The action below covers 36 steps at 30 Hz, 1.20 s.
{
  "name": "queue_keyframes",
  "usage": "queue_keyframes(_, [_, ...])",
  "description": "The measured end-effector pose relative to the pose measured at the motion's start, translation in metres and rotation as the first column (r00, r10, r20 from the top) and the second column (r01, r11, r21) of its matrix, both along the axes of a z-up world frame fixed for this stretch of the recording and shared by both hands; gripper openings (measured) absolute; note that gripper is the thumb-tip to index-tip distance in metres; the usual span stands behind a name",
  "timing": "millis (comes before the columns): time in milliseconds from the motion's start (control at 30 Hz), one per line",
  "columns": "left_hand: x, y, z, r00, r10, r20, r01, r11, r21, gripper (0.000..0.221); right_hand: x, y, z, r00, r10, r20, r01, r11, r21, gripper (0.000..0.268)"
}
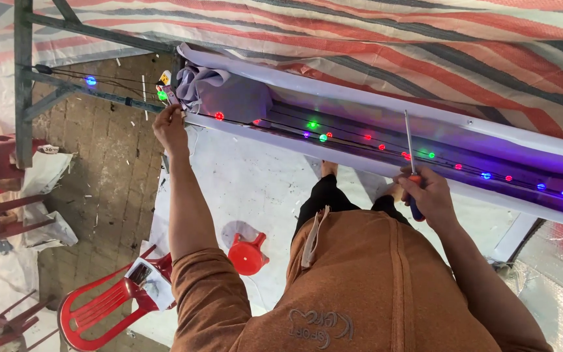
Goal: Installing and adjusting the spacing of LED light strips inside a white frame using a screwdriver to ensure correct placement.
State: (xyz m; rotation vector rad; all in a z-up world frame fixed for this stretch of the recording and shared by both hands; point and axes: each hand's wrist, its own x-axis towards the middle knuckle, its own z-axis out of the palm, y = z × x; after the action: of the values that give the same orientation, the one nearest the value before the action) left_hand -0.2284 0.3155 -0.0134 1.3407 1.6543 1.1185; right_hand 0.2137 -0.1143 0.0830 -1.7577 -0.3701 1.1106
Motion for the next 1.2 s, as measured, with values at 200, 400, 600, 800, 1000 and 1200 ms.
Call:
queue_keyframes(200, [-0.005, 0.004, 0.002, 0.897, -0.079, -0.435, 0.115, 0.992, 0.057, 0.015, -0.005, 0.004, 0.004, 1.0, 0.008, 0.006, -0.008, 1.0, -0.006, 0.023])
queue_keyframes(400, [0.012, -0.015, 0.025, 0.975, 0.068, -0.21, -0.002, 0.955, 0.297, 0.021, -0.003, -0.007, -0.004, 0.997, 0.014, -0.077, -0.011, 0.999, 0.045, 0.027])
queue_keyframes(600, [0.159, -0.153, 0.055, 0.973, -0.231, -0.02, 0.231, 0.965, 0.121, 0.023, -0.025, -0.026, 0.014, 0.999, 0.024, -0.041, -0.02, 0.996, 0.086, 0.053])
queue_keyframes(800, [0.283, -0.264, 0.085, 0.581, -0.221, 0.783, 0.717, 0.594, -0.365, 0.018, -0.059, -0.045, 0.077, 0.995, 0.033, 0.095, -0.032, 0.999, -0.008, 0.065])
queue_keyframes(1000, [0.349, -0.303, 0.13, 0.389, -0.208, 0.897, 0.902, 0.282, -0.326, 0.016, -0.072, -0.097, 0.085, 0.925, -0.184, 0.333, 0.143, 0.979, 0.144, 0.056])
queue_keyframes(1200, [0.386, -0.372, 0.128, 0.34, -0.225, 0.913, 0.934, 0.197, -0.299, 0.017, -0.062, -0.179, 0.088, 0.859, -0.287, 0.424, 0.209, 0.953, 0.222, 0.05])
